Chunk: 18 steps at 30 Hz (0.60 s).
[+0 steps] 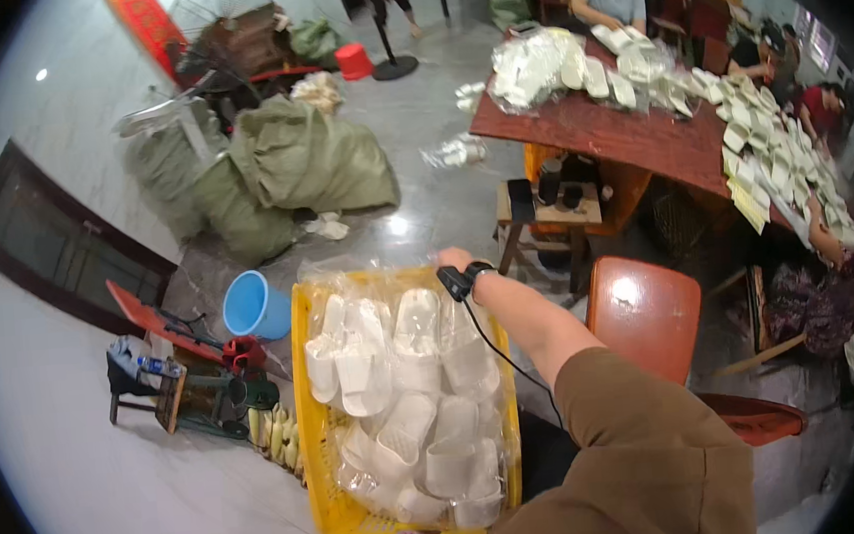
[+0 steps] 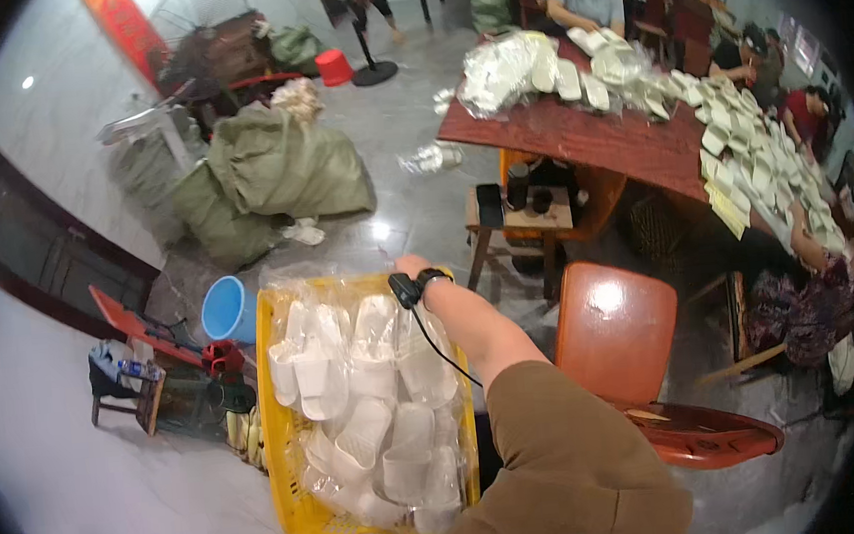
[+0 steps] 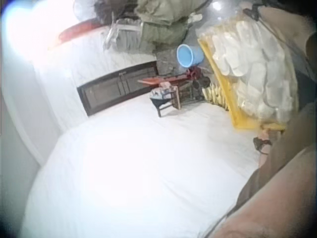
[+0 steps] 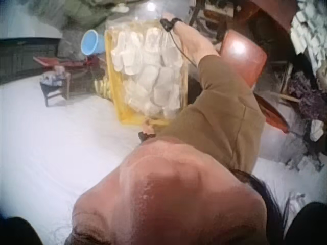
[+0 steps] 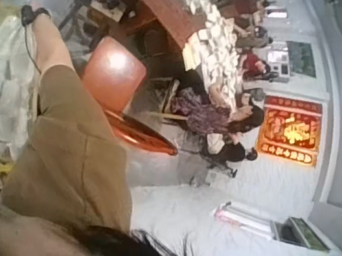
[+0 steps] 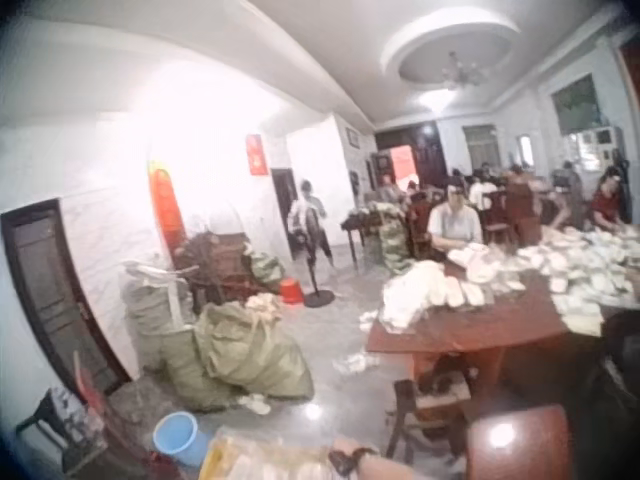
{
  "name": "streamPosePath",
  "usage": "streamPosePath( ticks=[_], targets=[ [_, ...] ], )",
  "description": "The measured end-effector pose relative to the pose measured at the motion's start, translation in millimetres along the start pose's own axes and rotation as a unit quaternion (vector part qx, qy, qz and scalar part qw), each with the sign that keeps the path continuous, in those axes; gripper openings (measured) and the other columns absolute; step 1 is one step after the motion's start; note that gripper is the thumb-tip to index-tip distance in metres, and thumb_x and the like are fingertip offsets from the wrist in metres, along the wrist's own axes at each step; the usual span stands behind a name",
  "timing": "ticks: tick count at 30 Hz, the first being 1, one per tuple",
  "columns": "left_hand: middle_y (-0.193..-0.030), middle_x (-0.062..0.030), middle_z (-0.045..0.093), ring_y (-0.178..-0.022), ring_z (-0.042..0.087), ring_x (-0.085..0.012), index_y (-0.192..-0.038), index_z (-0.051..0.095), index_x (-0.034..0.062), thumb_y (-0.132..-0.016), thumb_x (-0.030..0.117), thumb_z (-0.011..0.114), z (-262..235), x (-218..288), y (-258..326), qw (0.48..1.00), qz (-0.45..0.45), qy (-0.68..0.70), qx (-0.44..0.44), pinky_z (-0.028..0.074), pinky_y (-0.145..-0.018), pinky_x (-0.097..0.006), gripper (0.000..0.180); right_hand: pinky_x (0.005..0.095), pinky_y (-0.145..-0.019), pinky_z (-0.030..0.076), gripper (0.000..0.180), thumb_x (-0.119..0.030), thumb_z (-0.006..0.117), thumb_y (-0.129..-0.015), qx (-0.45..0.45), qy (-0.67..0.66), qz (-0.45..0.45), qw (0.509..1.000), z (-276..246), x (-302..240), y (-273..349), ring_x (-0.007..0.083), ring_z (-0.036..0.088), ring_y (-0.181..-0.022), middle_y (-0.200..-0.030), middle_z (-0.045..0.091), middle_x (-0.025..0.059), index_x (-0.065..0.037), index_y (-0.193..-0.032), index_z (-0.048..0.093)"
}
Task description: Moving finished white slippers from a yellow collection basket into a large green storage sack.
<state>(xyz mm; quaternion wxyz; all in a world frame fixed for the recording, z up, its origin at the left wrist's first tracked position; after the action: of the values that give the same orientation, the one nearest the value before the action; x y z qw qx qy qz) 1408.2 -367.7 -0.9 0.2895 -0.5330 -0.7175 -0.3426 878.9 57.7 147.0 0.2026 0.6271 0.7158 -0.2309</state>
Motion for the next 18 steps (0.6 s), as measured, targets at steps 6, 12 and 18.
streamPosePath(
  ticks=[6, 12, 18],
  targets=[
    [-0.1, -0.0181, 0.061, -0.091, 0.058, -0.0335, -0.109, 0.058, 0.0023, -0.07, 0.009, 0.058, -17.0, 81.8, -112.4, 0.995, -0.026, 0.071, -0.058, 0.047, -0.08, -0.04, 0.039, 0.0433, -0.078, 0.051, 0.031, -0.024, 0.054, -0.076, 0.007, 0.01, 0.073, 0.997, -34.4, 59.7, -93.4, 0.0367, 0.064, -0.09, -0.095, 0.064, 0.0235, 0.0, -0.091, 0.069],
    [-0.098, -0.0169, 0.052, -0.082, 0.058, -0.0272, -0.104, 0.044, 0.0001, -0.06, -0.008, 0.058, -42.3, 156.8, -186.6, 0.968, -0.066, 0.238, 0.036, 0.053, -0.066, -0.034, 0.046, 0.0434, -0.077, 0.051, 0.03, -0.023, 0.053, -0.076, 0.04, 0.009, 0.063, 0.997, -103.0, 78.7, -142.1, 0.0368, 0.064, -0.088, -0.092, 0.065, 0.0228, -0.001, -0.089, 0.069],
    [-0.1, -0.0182, 0.052, -0.083, 0.058, -0.0285, -0.108, 0.043, 0.0005, -0.058, -0.008, 0.058, -79.0, 243.8, -262.8, 0.994, 0.038, -0.093, 0.035, 0.052, -0.069, -0.033, 0.053, 0.0442, -0.075, 0.05, 0.026, -0.02, 0.052, -0.076, 0.107, 0.015, 0.053, 0.993, -163.7, 94.2, -179.9, 0.0379, 0.063, -0.086, -0.09, 0.065, 0.0235, -0.001, -0.084, 0.068]
  ],
)
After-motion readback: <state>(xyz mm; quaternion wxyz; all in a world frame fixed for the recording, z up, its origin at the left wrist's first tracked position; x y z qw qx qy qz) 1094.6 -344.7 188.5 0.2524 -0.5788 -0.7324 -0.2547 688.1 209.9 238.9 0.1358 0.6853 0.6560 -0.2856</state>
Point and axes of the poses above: each hand's wrist, its own y-axis away from the middle knuckle, its own z-axis out of the palm, x = y × z, the point moved 7 cm from there along -y, towards the middle knuckle
